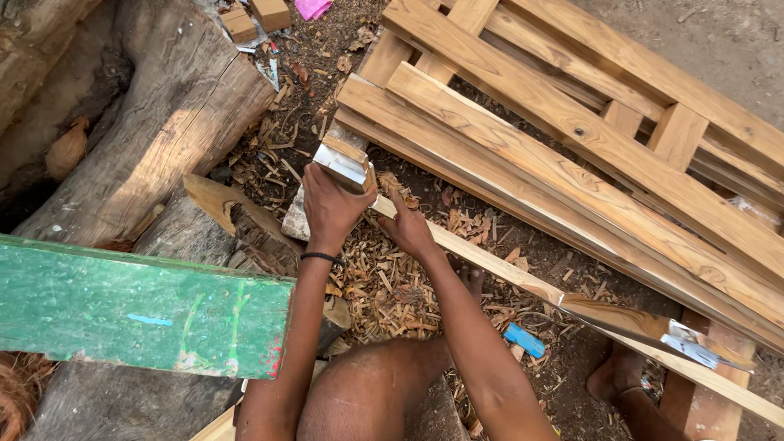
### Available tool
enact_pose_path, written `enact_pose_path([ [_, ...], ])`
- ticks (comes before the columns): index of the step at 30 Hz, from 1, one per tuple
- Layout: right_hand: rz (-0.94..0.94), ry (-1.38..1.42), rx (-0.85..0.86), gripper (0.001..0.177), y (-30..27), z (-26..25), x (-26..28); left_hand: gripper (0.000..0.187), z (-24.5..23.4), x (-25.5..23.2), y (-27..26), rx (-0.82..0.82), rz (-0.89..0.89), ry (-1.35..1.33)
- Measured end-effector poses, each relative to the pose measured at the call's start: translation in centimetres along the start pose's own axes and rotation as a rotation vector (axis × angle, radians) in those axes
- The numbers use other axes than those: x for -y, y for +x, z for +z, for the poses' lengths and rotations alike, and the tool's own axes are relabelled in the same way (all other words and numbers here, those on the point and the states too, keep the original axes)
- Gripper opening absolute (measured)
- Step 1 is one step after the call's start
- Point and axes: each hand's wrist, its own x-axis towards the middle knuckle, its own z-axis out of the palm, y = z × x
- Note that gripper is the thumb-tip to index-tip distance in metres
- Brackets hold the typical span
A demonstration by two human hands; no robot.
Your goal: The person applies adhesive to the joints of wooden furniture components using a stick and assembles the pieces by hand.
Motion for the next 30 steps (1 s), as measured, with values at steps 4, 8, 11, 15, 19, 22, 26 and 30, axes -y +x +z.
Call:
enact_pose_path([
  [4,0.085,0.000,0.120,0.091,1.5,3.8,0.2,0.116,0.3,0.6,0.1,-0.082,0.102,0.038],
  [8,0.098,-0.070,0.030,0.093,-0.1,5.6,1.8,0.112,0.5,0.5,-0.2,-0.057,0.089,-0.012],
  [11,0.147,-0.104,0.012,0.089,-1.6,7.0,2.7,0.111,0.8,0.9,-0.2,-0.046,0.093,-0.015],
  [15,0.030,-0.184,-0.002,0.077,-2.3,6.9,1.3,0.113,0.8,1.0,-0.2,-0.039,0.088,-0.042],
  [19,-0.184,0.086,0.255,0.079,-4.2,9.7,0.9,0.122,1.0,1.0,0.3,-0.117,0.166,0.070],
  [22,0.385,0.708,0.384,0.067,-3.4,9.7,1.8,0.119,0.9,1.3,-0.1,-0.074,0.143,0.004],
  [26,0.373,1.101,0.182,0.035,0.1,8.2,1.0,0.109,0.7,0.9,-0.4,0.004,0.054,-0.065],
  [30,0.470,1.418,0.136,0.016,2.2,9.2,1.2,0.112,0.6,0.9,-0.4,-0.021,0.079,-0.048],
])
